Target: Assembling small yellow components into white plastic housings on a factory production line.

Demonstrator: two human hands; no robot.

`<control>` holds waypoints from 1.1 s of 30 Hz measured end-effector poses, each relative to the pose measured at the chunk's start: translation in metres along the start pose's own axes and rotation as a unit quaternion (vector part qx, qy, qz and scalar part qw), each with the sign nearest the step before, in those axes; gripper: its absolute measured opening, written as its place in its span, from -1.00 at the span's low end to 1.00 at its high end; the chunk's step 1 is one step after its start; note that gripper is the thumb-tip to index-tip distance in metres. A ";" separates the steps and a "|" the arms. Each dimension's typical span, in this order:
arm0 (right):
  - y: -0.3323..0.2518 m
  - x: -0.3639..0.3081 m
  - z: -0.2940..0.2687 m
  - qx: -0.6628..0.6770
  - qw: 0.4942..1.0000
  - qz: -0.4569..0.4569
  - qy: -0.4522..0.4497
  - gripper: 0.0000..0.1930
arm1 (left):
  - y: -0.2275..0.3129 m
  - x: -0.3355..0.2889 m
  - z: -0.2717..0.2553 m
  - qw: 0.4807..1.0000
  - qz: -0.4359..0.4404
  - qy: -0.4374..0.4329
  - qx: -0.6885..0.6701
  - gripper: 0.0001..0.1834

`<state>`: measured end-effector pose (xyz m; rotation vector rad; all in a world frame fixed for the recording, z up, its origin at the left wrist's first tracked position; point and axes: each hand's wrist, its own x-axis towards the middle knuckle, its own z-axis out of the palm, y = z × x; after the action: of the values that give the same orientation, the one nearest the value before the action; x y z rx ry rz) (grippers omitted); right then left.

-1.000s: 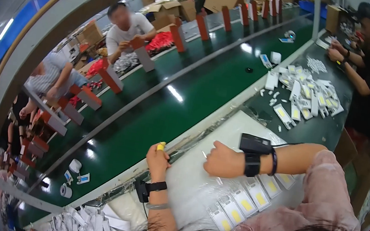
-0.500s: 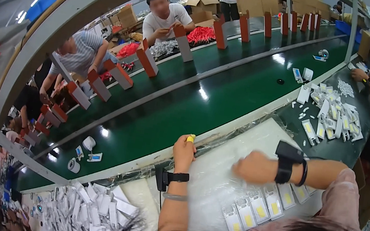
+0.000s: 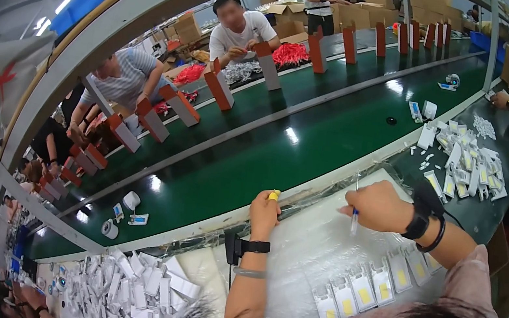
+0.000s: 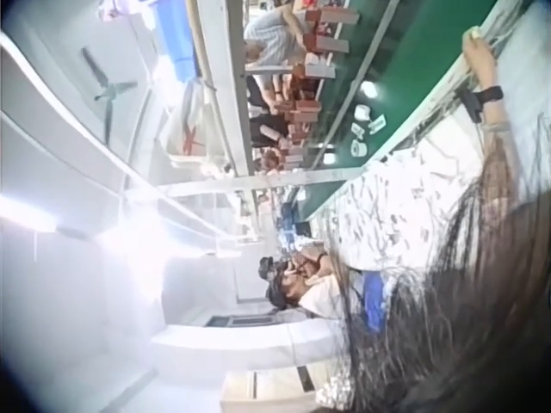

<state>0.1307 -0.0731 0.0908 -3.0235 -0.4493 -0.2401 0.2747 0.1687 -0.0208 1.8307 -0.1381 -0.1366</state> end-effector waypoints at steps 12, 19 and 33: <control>0.044 -0.062 -0.007 0.067 0.988 0.069 0.122 -0.57 | -0.007 0.002 -0.004 1.000 0.000 0.002 0.000 -0.70; 0.109 -0.153 0.043 0.134 0.877 0.337 0.317 -0.57 | 0.005 0.002 0.006 1.000 -0.004 -0.006 0.007 -0.72; 0.119 -0.147 0.055 0.259 0.850 0.310 0.338 -0.55 | 0.002 -0.002 0.004 1.000 0.001 -0.006 -0.016 -0.72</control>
<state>0.0345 -0.2224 0.0059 -2.1832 0.4468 -0.9012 0.2720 0.1649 -0.0201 1.7986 -0.1448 -0.1479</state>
